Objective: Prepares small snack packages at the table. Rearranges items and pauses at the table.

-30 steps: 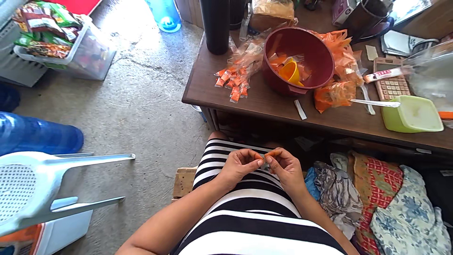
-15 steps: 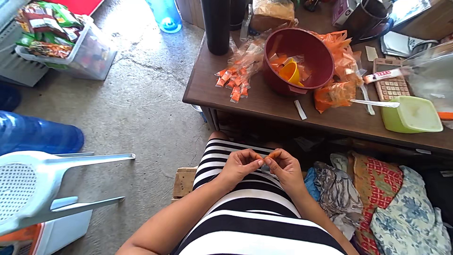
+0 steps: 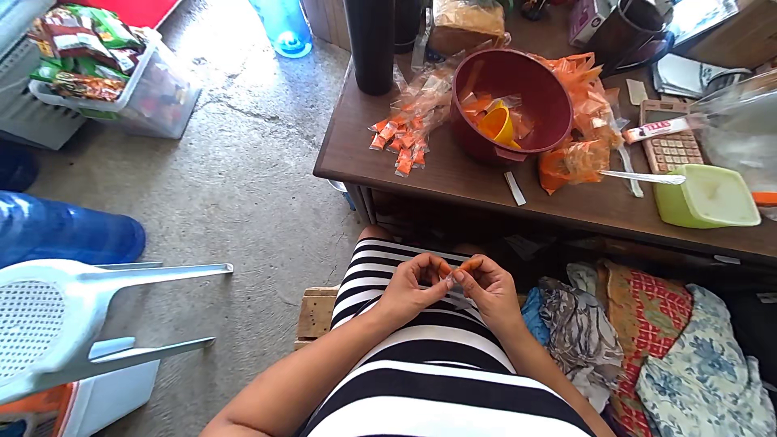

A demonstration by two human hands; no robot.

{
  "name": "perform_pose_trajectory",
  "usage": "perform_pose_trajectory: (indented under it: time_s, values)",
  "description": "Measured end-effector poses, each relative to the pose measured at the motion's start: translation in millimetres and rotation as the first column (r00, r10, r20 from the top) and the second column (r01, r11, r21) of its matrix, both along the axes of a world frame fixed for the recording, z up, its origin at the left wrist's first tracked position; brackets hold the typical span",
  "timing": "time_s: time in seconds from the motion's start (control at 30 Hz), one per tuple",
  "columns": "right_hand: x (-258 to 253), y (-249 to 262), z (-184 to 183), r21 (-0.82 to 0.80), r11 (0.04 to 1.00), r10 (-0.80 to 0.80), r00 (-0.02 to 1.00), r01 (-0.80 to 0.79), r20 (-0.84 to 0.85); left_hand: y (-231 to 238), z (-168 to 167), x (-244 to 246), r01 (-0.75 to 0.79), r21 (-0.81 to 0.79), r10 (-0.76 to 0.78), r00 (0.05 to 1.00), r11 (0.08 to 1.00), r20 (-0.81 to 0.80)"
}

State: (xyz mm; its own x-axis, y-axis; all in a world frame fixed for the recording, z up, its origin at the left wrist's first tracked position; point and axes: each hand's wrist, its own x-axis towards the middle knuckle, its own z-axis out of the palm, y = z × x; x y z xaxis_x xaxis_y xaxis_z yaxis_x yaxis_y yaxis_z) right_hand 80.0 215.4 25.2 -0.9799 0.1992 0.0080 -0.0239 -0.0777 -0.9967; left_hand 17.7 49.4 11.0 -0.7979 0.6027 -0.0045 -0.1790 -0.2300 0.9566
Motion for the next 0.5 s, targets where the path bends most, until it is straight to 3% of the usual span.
perform_pose_trajectory:
  time_s: [0.5]
  values:
    - [0.8,0.1,-1.0,-0.007,1.000,0.009,1.000,-0.009,-0.017,-1.0,-0.5,0.7,-0.075,0.017,0.074,0.997,0.997,0.028]
